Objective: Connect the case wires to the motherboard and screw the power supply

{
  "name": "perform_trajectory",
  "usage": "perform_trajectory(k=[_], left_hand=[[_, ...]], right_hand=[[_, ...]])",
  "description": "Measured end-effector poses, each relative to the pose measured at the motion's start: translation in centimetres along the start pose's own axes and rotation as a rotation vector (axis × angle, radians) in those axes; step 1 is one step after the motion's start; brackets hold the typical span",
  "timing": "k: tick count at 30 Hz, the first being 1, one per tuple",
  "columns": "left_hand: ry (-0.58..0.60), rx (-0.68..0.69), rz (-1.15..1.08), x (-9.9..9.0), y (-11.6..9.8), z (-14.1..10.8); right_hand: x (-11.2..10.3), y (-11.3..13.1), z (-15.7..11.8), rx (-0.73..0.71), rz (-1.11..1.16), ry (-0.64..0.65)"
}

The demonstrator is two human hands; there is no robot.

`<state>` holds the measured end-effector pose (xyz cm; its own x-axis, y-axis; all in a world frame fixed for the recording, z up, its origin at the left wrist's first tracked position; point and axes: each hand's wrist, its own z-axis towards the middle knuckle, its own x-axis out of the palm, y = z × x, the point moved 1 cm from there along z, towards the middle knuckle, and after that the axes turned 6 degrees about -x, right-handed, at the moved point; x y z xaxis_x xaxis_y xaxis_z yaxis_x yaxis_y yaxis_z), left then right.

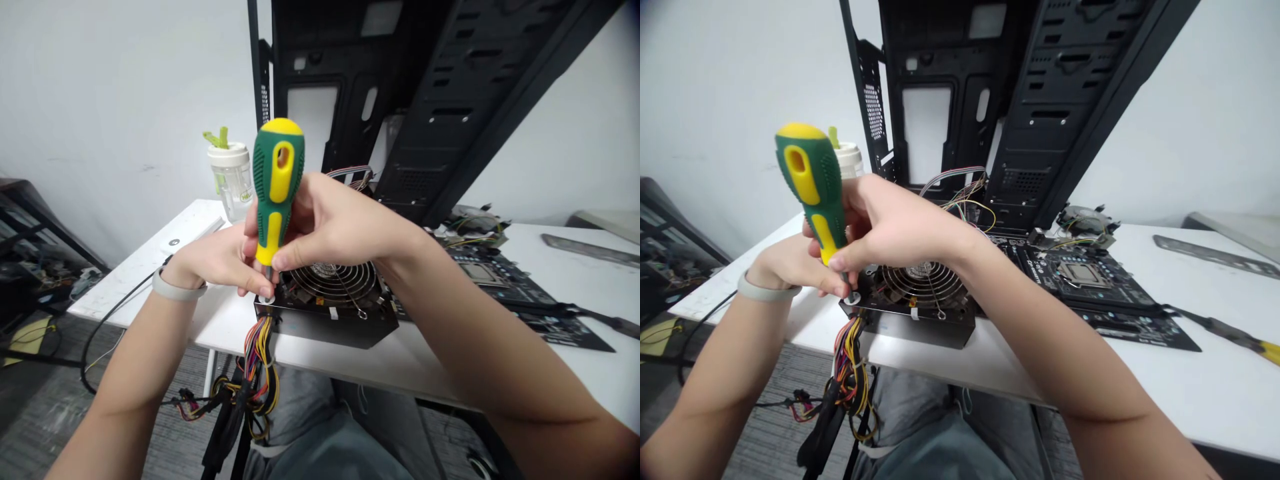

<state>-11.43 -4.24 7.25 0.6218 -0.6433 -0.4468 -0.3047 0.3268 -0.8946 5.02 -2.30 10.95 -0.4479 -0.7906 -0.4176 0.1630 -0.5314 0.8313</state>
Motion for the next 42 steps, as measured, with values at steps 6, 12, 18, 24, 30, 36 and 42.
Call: perform_trajectory(k=[6,12,18,24,30,36,42], left_hand=[[0.022,-0.040,-0.101,0.1,0.2,-0.1],[0.009,-0.029,0.017,0.3,0.2,-0.3],[0.000,0.023,-0.002,0.2,-0.2,-0.1],[0.024,-0.028,-0.074,0.1,-0.3,-0.2],[0.043,-0.076,-0.130,-0.1,0.0,-0.4],[0.112,-0.092,-0.061,-0.6,0.7,-0.6],[0.106,-0.015,0.059,-0.5,0.2,-0.4]], right_hand=[[-0.2,0.0,-0.1,-0.014,0.041,0.073],[-0.4,0.0,-0.1,-0.028,0.111,0.096],[0.0,0.4,0.2,-0.006,0.058,0.023],[0.4,0.7,0.2,-0.027,-0.051,-0.036],[0.9,1.4,0.0,-0.011,-0.165,-0.061],[0.6,0.2,0.3,0.009,-0.283,-0.086],[0.0,0.4,0.0,-0.035,-0.200,-0.024]])
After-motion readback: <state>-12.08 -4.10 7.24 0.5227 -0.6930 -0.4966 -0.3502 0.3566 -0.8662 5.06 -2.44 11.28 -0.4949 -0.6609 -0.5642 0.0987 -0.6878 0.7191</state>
